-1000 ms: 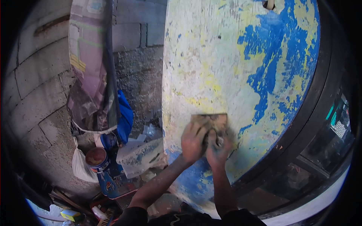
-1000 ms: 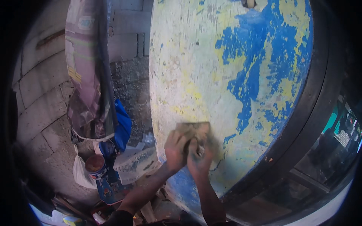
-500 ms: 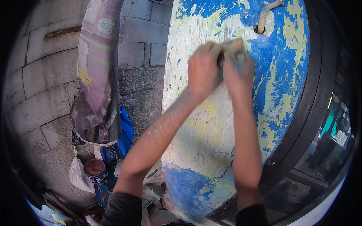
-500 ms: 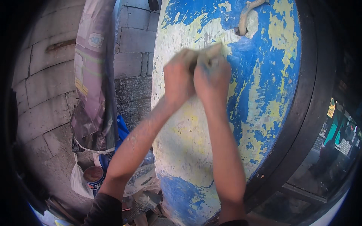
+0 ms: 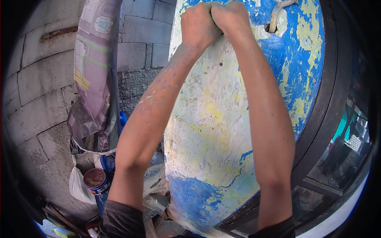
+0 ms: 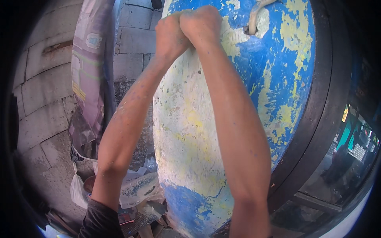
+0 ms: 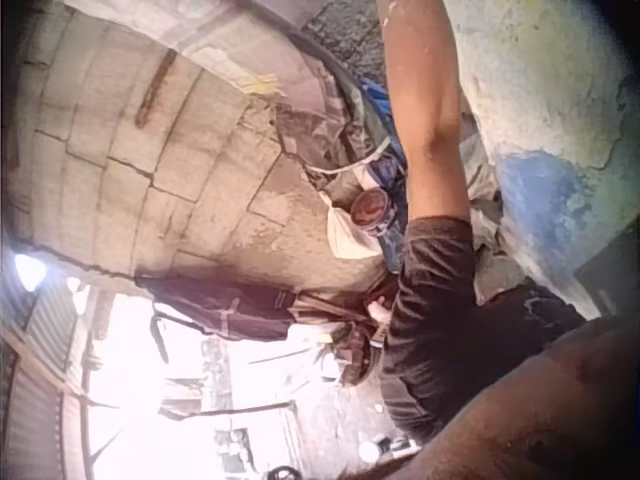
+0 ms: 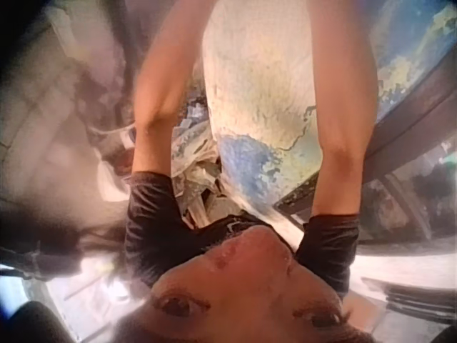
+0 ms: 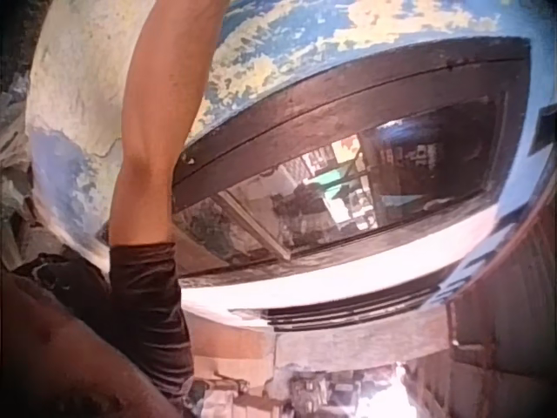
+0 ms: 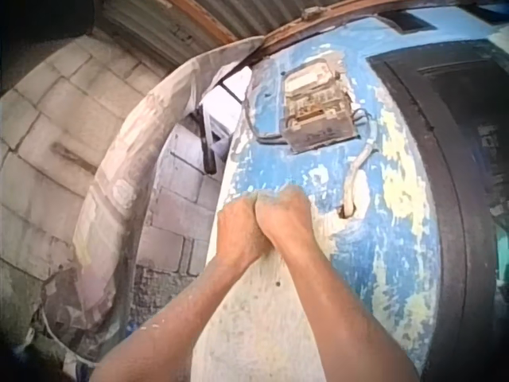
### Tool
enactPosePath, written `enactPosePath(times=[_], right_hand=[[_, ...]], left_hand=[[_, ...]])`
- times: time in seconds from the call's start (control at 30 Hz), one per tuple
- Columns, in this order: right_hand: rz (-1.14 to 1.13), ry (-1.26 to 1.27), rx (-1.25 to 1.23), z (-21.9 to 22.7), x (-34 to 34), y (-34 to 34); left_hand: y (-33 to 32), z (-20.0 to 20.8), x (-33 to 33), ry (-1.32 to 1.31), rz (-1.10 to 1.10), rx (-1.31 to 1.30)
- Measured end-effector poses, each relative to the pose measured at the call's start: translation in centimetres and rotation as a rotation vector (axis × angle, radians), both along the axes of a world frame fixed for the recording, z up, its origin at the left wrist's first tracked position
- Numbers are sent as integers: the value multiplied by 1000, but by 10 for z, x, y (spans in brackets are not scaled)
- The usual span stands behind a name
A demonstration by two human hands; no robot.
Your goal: The person sands a textured, painted wall using a rectangular sanding block, moving it in circular and linear motions across the surface.
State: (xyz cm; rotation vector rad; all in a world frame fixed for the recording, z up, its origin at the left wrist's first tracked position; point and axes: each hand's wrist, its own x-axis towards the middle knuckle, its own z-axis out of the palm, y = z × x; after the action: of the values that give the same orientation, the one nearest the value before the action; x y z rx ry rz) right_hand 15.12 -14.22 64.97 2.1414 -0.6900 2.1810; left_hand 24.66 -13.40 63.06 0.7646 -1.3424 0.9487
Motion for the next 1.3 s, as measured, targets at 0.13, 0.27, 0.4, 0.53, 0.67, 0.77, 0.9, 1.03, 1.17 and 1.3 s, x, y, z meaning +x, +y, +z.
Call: enactPosePath(times=[0.13,0.27,0.4,0.53,0.67,0.77,0.9,1.03,1.17,1.3], right_hand=[[106,2,-12,-10,12,-20],[133,-3,75,19,30,-11],[211,37,89,0,23,-27],[-62,13,-94,28,42,-29],[196,129,169,20,34,-21],[238,-31,74,8,46,-30],[236,-35,218,38,73,-23],[275,36,176,11,64,-15],[270,-37,286,47,78,-9],[309,-10,160,2,75,-42]], left_hand=[[-8,-16,2,-55,2,-185],[-5,15,25,-88,119,-34],[-6,-6,36,-174,-6,-50],[-12,15,43,-126,173,17],[-5,5,49,-179,120,23],[-20,3,50,-250,118,-245],[-8,37,70,-129,222,178],[-13,7,73,-270,167,-151],[5,47,77,-180,229,207],[-17,-1,81,-215,236,26]])
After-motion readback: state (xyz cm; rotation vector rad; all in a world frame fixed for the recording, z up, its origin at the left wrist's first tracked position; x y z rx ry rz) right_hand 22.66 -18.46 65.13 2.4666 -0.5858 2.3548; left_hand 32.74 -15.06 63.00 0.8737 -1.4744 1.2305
